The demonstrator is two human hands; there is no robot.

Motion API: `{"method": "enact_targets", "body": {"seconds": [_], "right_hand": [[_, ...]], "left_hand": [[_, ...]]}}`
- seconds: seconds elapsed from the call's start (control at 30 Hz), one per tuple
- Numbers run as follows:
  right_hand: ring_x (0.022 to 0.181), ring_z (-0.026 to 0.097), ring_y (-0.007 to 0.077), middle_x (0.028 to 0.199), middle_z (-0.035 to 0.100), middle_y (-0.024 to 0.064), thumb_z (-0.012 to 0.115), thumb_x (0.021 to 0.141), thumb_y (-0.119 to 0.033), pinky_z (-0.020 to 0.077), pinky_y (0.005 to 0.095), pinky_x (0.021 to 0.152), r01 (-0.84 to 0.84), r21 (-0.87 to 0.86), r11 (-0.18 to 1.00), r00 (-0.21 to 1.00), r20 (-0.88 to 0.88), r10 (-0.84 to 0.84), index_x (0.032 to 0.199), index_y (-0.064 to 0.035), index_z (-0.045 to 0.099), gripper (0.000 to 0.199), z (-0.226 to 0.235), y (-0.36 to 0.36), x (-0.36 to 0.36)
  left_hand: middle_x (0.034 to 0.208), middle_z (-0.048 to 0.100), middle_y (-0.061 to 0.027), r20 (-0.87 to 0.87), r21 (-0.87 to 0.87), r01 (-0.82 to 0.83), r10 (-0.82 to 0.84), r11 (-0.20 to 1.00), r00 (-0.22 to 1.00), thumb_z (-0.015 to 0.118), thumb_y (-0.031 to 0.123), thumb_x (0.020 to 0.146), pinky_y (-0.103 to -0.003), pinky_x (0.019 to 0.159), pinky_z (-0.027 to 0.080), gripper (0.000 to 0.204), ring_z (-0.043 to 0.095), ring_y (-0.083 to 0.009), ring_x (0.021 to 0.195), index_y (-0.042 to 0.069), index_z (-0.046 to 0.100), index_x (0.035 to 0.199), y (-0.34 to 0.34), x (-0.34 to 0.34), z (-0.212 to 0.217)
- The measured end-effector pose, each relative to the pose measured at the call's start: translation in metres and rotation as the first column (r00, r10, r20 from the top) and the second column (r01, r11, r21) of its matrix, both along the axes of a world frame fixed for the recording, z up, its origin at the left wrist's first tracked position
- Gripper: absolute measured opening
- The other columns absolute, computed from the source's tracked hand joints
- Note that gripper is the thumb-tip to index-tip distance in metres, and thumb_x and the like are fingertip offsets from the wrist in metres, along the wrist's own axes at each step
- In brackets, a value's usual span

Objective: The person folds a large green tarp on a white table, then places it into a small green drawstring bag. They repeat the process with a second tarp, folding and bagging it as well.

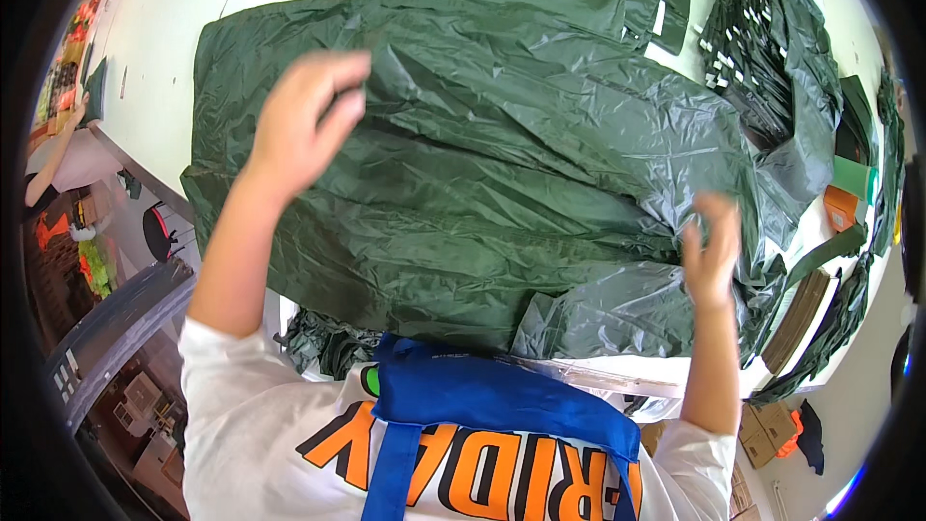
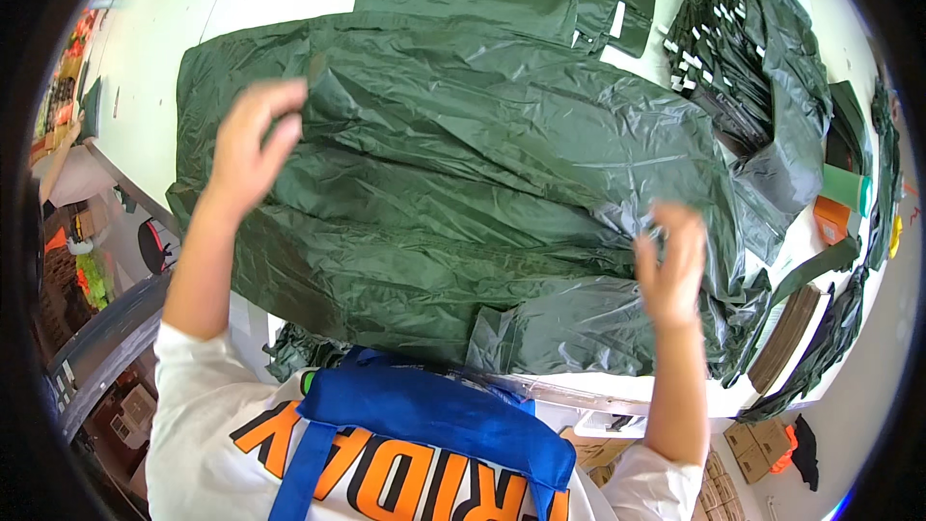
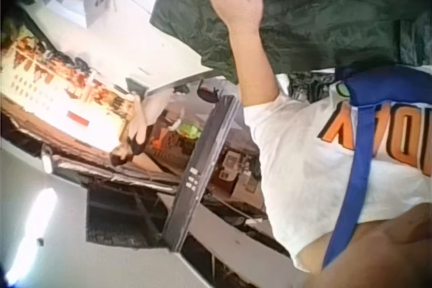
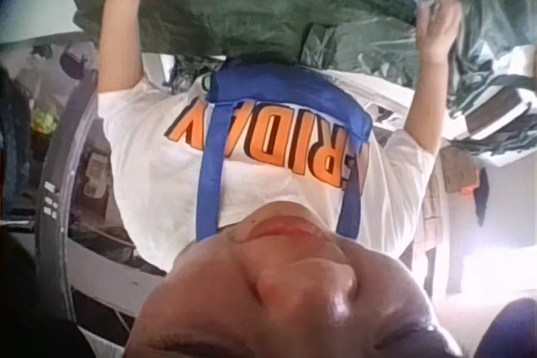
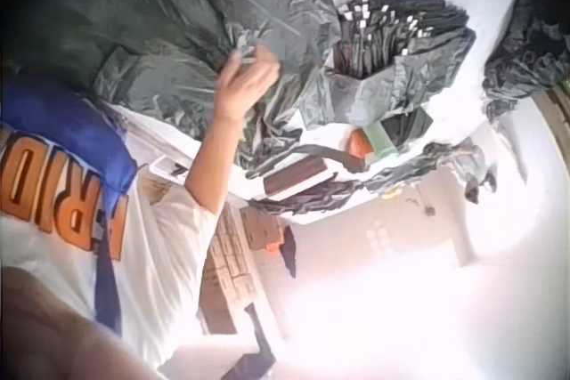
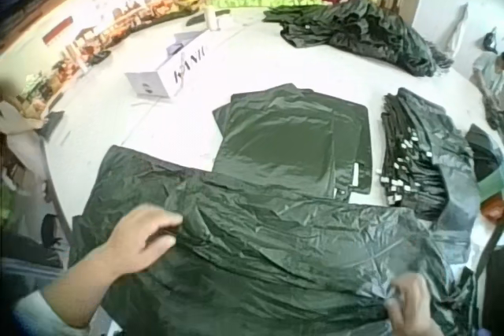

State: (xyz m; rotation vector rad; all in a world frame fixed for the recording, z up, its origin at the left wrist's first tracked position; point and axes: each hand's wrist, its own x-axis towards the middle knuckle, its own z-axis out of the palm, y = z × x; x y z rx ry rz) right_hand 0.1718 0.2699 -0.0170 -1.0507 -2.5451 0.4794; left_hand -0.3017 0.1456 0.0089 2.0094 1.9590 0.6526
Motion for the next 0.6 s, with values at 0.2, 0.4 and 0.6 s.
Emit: {"method": "enact_targets", "body": {"seconds": [0.2, 0.4, 0.6], "right_hand": [[0.101, 0.050, 0.0323, 0.108, 0.053, 0.0130, 0.064, 0.082, -0.026, 0.0370, 0.0439, 0.090, 0.042, 0.031, 0.999, 0.942, 0.333, -0.050, 0.116, -0.0041, 0.057, 0.041, -0.029, -0.076, 0.018], [0.095, 0.050, 0.0319, 0.104, 0.054, 0.0116, 0.068, 0.080, -0.027, 0.0393, 0.0426, 0.085, 0.118, 0.106, 0.987, 0.922, 0.358, -0.148, 0.113, -0.0073, 0.056, 0.040, -0.044, -0.069, 0.021], [0.106, 0.051, 0.0303, 0.109, 0.056, 0.0102, 0.065, 0.083, -0.026, 0.0360, 0.0425, 0.094, 0.181, 0.119, 0.976, 0.928, 0.307, -0.210, 0.111, -0.0069, 0.060, 0.034, -0.007, -0.061, 0.014]], "left_hand": [[0.091, 0.061, -0.0122, -0.184, -0.254, -0.164, 0.119, 0.953, 0.976, 0.062, 0.022, 0.084, -0.043, 0.092, 0.038, 0.021, 0.056, -0.0333, 0.093, 0.006, 0.060, 0.097, -0.126, 0.037, -0.049], [0.066, 0.053, -0.0051, -0.318, -0.009, -0.034, 0.030, 0.999, 0.948, 0.067, 0.031, 0.079, -0.038, 0.065, 0.038, 0.029, 0.053, -0.0253, 0.065, 0.009, 0.051, 0.071, -0.106, 0.022, -0.084], [0.111, 0.056, -0.0089, -0.233, 0.108, -0.084, 0.107, 0.991, 0.967, 0.065, 0.027, 0.083, -0.042, 0.091, 0.039, 0.030, 0.052, -0.0278, 0.105, 0.010, 0.059, 0.106, -0.070, 0.027, -0.048]]}}
